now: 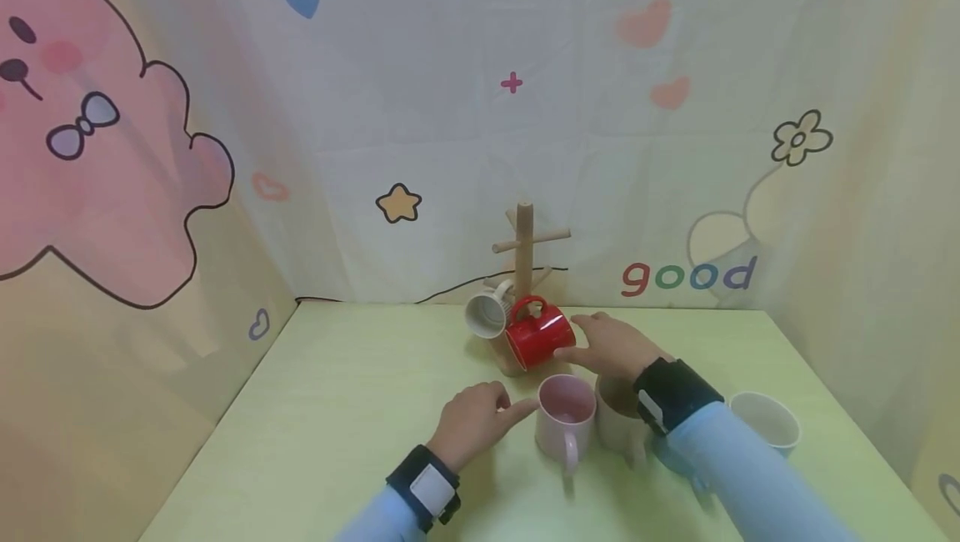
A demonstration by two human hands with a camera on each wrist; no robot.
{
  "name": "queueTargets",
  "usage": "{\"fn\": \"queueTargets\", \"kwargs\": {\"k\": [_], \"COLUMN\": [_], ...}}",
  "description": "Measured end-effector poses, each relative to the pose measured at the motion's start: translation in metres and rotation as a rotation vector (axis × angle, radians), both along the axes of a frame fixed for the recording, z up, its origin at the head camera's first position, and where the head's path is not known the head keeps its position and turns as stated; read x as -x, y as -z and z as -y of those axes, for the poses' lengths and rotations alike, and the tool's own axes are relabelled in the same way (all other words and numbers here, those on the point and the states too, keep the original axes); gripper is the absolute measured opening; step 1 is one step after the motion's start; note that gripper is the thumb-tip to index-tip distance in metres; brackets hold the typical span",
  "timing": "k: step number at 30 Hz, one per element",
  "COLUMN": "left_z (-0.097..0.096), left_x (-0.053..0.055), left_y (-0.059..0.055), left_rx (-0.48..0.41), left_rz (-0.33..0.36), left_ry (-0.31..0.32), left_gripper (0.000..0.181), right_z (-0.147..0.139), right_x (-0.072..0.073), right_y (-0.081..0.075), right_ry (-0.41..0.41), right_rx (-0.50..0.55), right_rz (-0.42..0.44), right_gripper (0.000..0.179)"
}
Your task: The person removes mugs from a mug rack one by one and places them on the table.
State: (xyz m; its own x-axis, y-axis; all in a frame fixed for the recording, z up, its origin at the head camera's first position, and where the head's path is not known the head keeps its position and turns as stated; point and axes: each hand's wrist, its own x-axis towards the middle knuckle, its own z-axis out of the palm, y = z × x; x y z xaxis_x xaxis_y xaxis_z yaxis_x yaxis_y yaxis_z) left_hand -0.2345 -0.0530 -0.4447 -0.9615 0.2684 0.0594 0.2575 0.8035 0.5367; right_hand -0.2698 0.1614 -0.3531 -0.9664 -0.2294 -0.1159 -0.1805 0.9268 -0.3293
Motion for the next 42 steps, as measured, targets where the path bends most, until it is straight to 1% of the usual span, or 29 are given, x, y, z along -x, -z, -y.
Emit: {"fn": "queueTargets", "kwargs": {"k": [4, 7, 10, 15, 20, 23, 27, 33, 38, 42], "left_z": [0.011, 0.018, 0.024, 0.032, 0.036, 0.037, 0.036, 0.035, 0.035, 0.036], "left_x": [0.007, 0.012, 0.017, 0.024, 0.030, 0.033, 0.032, 0.028, 0.028, 0.027], "left_y": [-0.009, -0.012, -0.013, -0.014, -0.014, -0.013, -0.013, -0.018, -0.019, -0.018], "left_rx": [0.061, 0.113, 0.168, 0.248, 0.278, 0.297, 0.323, 0.316, 0.323, 0.321], "left_rz": [-0.018, -0.035, -0.059, -0.088, -0.076, -0.061, -0.047, -0.015, -0.016, -0.011], "left_ry": [-0.011, -0.022, -0.041, -0.060, -0.068, -0.056, -0.038, -0.047, -0.042, -0.033], "left_gripper": [0.061, 0.063, 0.062, 0.064, 0.068, 0.070, 0.073, 0.074, 0.074, 0.074], "right_z": [-0.004, -0.009, -0.014, -0.020, -0.021, -0.018, -0.015, -0.008, -0.001, 0.005], "right_x": [0.011, 0.020, 0.030, 0.051, 0.067, 0.073, 0.080, 0.092, 0.099, 0.103], "right_y": [0.001, 0.002, 0.003, 0.011, 0.015, 0.016, 0.019, 0.027, 0.032, 0.036], "right_ry": [-0.005, -0.035, -0.058, -0.049, -0.029, -0.024, -0.034, -0.035, -0.032, -0.026], "right_rx": [0.014, 0.037, 0.058, 0.052, 0.069, 0.083, 0.080, 0.048, 0.037, 0.047], "right_rz": [-0.007, -0.001, 0.026, 0.087, 0.129, 0.144, 0.146, 0.140, 0.132, 0.149], "right_gripper": [0.087, 0.088, 0.090, 0.094, 0.100, 0.100, 0.103, 0.108, 0.110, 0.109]}}
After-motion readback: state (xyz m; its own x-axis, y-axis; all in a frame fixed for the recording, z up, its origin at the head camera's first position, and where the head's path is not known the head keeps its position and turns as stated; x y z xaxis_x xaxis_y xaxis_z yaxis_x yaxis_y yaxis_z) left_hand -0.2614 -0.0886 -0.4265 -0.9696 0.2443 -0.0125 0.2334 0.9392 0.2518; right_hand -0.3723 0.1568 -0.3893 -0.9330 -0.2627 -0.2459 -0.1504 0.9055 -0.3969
